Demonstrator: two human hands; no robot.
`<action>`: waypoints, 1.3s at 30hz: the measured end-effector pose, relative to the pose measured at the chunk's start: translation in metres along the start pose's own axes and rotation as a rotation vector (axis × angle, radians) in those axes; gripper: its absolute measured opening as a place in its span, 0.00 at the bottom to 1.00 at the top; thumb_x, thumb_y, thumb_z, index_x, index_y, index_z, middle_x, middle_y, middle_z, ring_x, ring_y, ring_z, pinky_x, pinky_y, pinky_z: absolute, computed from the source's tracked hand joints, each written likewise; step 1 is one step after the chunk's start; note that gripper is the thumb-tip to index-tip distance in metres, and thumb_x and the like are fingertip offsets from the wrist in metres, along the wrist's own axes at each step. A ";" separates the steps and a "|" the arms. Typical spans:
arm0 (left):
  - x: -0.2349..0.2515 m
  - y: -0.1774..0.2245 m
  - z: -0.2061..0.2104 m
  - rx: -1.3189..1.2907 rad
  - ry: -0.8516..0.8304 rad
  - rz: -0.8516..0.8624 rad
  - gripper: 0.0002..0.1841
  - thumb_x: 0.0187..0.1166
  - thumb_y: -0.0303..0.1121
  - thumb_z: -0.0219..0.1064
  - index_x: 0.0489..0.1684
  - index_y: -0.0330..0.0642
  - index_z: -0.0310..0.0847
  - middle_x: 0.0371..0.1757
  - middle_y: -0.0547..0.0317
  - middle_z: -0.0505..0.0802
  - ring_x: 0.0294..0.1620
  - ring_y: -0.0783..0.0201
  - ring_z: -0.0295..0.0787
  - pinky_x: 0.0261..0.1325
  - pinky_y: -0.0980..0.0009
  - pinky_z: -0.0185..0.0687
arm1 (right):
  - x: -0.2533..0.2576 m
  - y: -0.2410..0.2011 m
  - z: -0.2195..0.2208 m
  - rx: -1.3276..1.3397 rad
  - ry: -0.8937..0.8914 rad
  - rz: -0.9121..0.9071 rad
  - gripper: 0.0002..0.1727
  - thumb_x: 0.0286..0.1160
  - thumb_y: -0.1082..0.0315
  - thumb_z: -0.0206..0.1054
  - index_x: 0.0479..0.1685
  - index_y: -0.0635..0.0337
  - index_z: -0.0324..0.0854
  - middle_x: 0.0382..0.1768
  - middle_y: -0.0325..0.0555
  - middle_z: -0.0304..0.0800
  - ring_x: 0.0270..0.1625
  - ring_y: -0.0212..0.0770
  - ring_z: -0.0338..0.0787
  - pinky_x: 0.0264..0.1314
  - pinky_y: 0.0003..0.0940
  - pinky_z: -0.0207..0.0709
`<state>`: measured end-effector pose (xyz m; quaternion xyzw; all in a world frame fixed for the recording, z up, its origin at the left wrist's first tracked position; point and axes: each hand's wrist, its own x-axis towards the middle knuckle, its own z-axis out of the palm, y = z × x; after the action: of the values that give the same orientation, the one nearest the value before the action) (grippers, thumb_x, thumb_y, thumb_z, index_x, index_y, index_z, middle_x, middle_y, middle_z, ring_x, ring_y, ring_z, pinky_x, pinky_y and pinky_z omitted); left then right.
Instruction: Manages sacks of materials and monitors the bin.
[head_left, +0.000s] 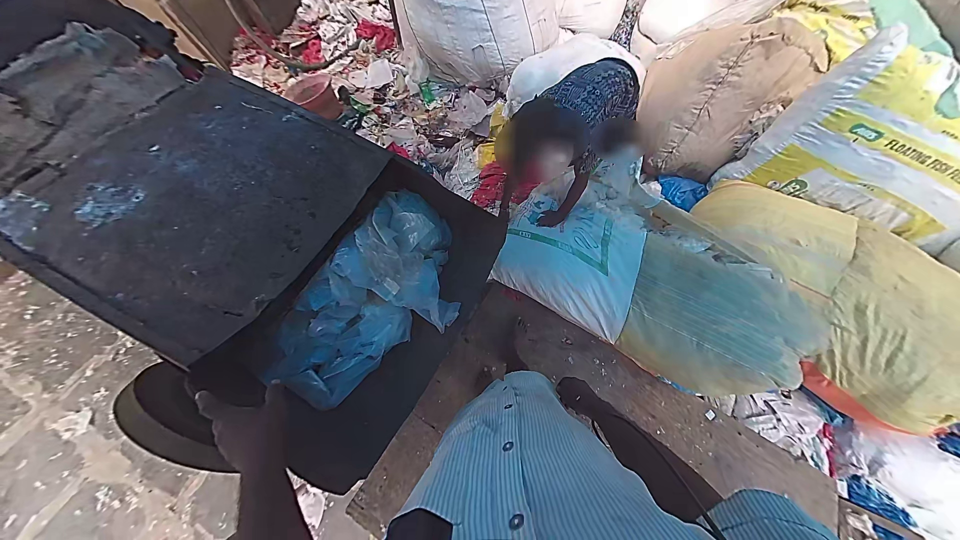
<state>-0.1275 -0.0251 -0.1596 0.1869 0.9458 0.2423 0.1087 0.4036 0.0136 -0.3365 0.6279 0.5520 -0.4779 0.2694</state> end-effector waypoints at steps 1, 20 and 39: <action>0.000 0.000 0.000 0.000 0.003 -0.005 0.52 0.77 0.47 0.73 0.97 0.42 0.38 0.80 0.25 0.75 0.80 0.31 0.75 0.79 0.36 0.69 | -0.002 0.000 -0.001 0.014 -0.002 -0.003 0.24 0.91 0.55 0.50 0.55 0.65 0.85 0.54 0.61 0.90 0.56 0.57 0.91 0.58 0.58 0.79; -0.001 0.001 0.001 0.004 0.006 -0.006 0.51 0.78 0.49 0.71 0.96 0.40 0.39 0.79 0.24 0.75 0.80 0.29 0.74 0.78 0.34 0.69 | -0.017 0.005 -0.012 -0.062 -0.008 -0.022 0.20 0.88 0.59 0.54 0.55 0.67 0.86 0.56 0.63 0.91 0.60 0.59 0.90 0.64 0.62 0.76; 0.002 -0.003 0.004 0.003 0.019 0.002 0.51 0.78 0.47 0.72 0.97 0.43 0.38 0.80 0.26 0.76 0.80 0.31 0.75 0.77 0.35 0.71 | 0.002 0.019 -0.005 0.069 -0.005 0.003 0.20 0.90 0.58 0.54 0.59 0.63 0.84 0.53 0.58 0.91 0.52 0.53 0.91 0.57 0.55 0.80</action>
<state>-0.1291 -0.0250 -0.1648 0.1859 0.9469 0.2428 0.0993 0.4228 0.0143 -0.3396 0.6364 0.5336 -0.4981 0.2496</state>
